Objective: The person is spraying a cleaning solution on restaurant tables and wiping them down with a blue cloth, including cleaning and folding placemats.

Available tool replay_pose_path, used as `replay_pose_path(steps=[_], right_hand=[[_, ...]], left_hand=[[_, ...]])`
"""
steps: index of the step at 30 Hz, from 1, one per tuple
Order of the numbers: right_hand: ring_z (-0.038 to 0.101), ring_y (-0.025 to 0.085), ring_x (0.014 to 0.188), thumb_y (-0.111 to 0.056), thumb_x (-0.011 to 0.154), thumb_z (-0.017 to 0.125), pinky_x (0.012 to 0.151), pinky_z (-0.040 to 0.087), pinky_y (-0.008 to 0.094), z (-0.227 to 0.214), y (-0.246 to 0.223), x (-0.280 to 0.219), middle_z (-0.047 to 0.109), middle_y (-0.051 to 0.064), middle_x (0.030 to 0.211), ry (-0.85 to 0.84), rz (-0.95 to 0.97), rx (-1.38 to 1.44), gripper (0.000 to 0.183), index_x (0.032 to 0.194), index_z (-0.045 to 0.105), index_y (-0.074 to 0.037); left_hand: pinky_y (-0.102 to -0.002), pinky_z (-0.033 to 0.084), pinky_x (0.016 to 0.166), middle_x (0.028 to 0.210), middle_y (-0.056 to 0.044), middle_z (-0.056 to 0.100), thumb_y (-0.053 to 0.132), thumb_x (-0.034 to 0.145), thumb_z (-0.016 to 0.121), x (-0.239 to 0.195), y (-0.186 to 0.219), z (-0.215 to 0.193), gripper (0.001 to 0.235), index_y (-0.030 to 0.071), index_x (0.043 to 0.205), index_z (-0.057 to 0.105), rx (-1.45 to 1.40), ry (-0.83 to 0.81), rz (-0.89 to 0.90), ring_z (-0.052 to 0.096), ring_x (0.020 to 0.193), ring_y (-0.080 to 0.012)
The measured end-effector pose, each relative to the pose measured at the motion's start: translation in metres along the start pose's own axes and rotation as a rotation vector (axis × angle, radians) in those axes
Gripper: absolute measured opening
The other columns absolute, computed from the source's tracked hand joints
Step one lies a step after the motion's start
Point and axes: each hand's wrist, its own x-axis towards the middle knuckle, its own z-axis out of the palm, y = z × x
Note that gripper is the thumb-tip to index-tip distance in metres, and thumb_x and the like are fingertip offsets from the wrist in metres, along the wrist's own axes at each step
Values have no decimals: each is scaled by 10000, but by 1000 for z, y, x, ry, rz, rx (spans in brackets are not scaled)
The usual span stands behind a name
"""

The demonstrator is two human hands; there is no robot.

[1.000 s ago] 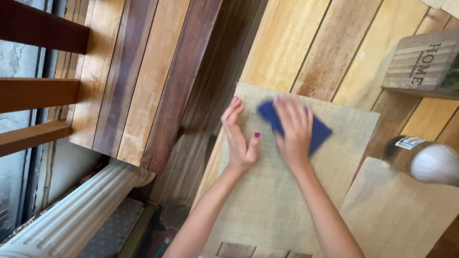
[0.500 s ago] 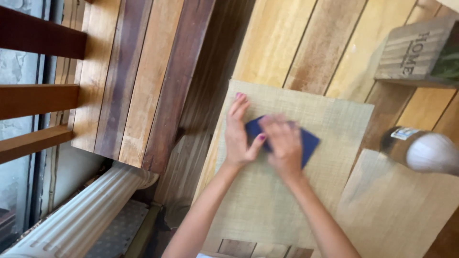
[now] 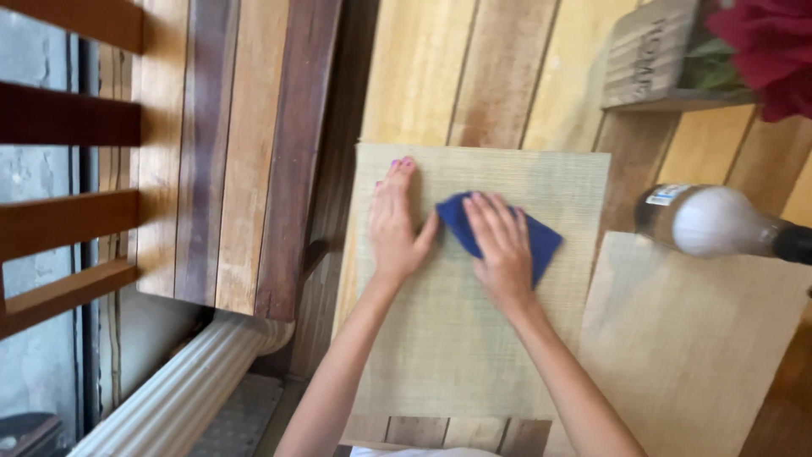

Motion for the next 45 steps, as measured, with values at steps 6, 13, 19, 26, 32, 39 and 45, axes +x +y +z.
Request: replay_pose_path(steps=[6, 13, 19, 26, 32, 39, 45], right_hand=[[356, 416, 1523, 38, 910, 670, 1277, 256, 508, -31, 68, -6, 507, 203, 1545, 336, 335, -53, 618, 1503, 505, -8], [340, 412, 1504, -68, 885, 713, 1219, 189, 632, -14, 63, 21, 456, 228, 1568, 319, 341, -88, 672, 1510, 478, 9], [411, 301, 1535, 53, 817, 664, 1294, 245, 551, -19, 59, -38, 525, 105, 1567, 93, 195, -3, 727, 1519, 534, -87], [340, 323, 1577, 4, 934, 708, 1330, 156, 578, -11, 90, 15, 462, 111, 1624, 351, 440, -46, 720, 1587, 420, -90], [317, 289, 1563, -30, 925, 712, 1303, 165, 557, 13, 45, -1, 410, 126, 1651, 210, 304, -178, 749, 1602, 399, -86], [387, 322, 1507, -2, 796, 707, 1226, 261, 584, 7, -3, -88, 463, 148, 1568, 119, 162, 36, 733, 1492, 477, -18], [317, 417, 1530, -5, 803, 716, 1273, 228, 579, -7, 30, -98, 476, 184, 1544, 296, 276, 4, 733, 1495, 475, -21]], left_hand=[[-541, 236, 1272, 1605, -197, 438, 112, 942, 649, -8, 15, 28, 638, 25, 1529, 414, 99, 47, -37, 335, 1551, -374], [-506, 254, 1285, 1649, -166, 405, 98, 991, 523, -27, 60, 91, 565, 32, 1546, 441, 144, -122, 15, 329, 1572, -337], [-505, 255, 1302, 1649, -139, 412, 67, 908, 495, -22, 65, 88, 614, 19, 1518, 447, 163, -116, -14, 331, 1582, -317], [-513, 222, 1295, 1667, -160, 362, 152, 978, 550, -23, 65, 77, 668, -2, 1586, 322, 33, -176, 18, 291, 1586, -347], [-510, 224, 1313, 1661, -186, 365, 239, 1000, 547, -26, 61, 79, 697, -31, 1592, 296, -133, -78, 36, 314, 1585, -367], [-513, 240, 1331, 1598, -172, 470, 232, 989, 572, -35, 55, 72, 603, 27, 1535, 420, -193, -77, 91, 359, 1583, -374], [-512, 237, 1283, 1595, -207, 435, 136, 1017, 586, -71, 50, 54, 570, -10, 1534, 394, -165, -114, 104, 315, 1555, -395]])
